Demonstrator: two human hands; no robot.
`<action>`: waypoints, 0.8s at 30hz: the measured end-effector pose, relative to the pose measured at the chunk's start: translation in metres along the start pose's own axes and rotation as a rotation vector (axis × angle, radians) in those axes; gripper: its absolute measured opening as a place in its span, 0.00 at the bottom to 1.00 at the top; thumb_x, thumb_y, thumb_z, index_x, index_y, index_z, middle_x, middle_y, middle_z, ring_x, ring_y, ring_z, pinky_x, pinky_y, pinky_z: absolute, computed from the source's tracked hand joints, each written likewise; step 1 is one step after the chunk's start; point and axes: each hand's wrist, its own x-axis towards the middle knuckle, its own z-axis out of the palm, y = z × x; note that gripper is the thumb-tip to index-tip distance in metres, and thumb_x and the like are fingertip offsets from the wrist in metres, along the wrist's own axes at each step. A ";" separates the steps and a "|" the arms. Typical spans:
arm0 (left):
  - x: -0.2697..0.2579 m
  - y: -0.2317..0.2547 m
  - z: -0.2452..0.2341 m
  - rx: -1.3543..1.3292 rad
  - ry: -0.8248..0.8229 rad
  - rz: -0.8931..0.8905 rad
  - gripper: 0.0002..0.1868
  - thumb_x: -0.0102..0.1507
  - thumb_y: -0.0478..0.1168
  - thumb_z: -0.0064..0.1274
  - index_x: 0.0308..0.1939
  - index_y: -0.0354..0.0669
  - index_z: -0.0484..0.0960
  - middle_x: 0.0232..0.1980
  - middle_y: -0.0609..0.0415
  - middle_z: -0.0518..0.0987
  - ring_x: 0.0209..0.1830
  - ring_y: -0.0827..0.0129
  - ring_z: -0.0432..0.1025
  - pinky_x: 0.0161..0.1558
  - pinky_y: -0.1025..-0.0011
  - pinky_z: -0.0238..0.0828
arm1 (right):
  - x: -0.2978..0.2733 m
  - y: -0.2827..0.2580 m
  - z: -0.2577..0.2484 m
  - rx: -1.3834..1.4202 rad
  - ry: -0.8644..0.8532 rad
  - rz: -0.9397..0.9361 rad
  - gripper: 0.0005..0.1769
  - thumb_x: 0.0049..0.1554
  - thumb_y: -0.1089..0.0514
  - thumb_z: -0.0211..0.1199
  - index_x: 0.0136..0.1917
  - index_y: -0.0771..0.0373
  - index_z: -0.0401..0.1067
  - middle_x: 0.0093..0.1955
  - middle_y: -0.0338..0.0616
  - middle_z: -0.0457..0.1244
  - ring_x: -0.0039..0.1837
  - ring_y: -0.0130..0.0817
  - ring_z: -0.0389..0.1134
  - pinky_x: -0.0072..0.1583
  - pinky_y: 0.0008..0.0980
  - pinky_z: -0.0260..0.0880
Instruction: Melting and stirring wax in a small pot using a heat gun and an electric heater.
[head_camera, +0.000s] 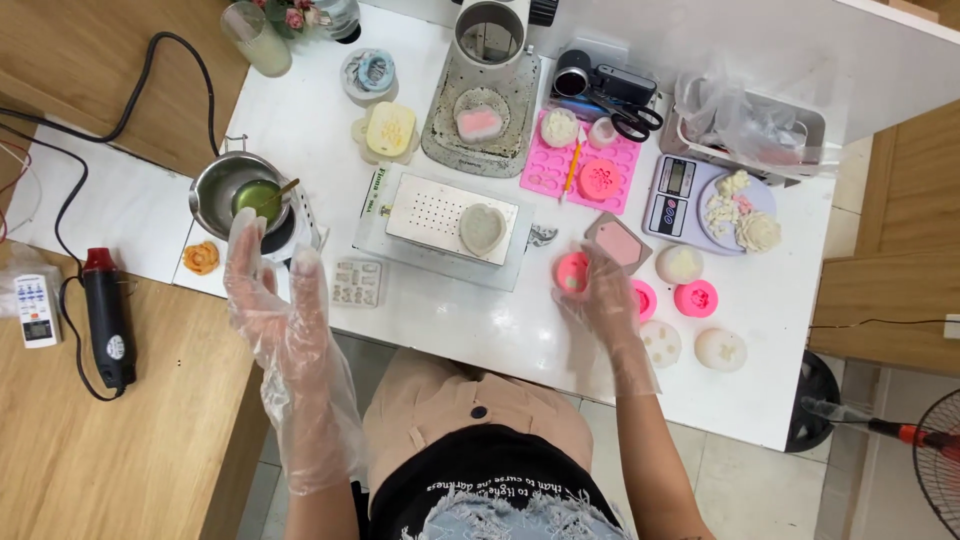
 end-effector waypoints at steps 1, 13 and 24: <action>-0.001 0.001 0.002 0.001 0.014 0.003 0.44 0.65 0.56 0.64 0.75 0.33 0.64 0.78 0.45 0.67 0.82 0.58 0.58 0.82 0.56 0.45 | -0.001 0.002 -0.004 0.001 -0.002 -0.015 0.51 0.45 0.46 0.77 0.74 0.64 0.59 0.65 0.55 0.64 0.66 0.51 0.64 0.66 0.42 0.65; 0.026 0.011 0.000 -0.068 0.129 -0.154 0.41 0.61 0.59 0.61 0.73 0.46 0.67 0.75 0.46 0.64 0.77 0.56 0.60 0.73 0.52 0.56 | -0.019 -0.147 -0.060 0.853 0.248 -0.151 0.15 0.66 0.58 0.65 0.58 0.69 0.66 0.52 0.51 0.69 0.54 0.33 0.71 0.58 0.31 0.72; 0.080 -0.010 -0.084 0.175 0.284 0.290 0.33 0.67 0.52 0.62 0.71 0.45 0.71 0.74 0.48 0.69 0.78 0.56 0.63 0.78 0.56 0.59 | -0.021 -0.380 -0.020 0.719 -0.746 -0.198 0.17 0.63 0.50 0.56 0.44 0.68 0.74 0.30 0.42 0.60 0.31 0.30 0.59 0.35 0.36 0.62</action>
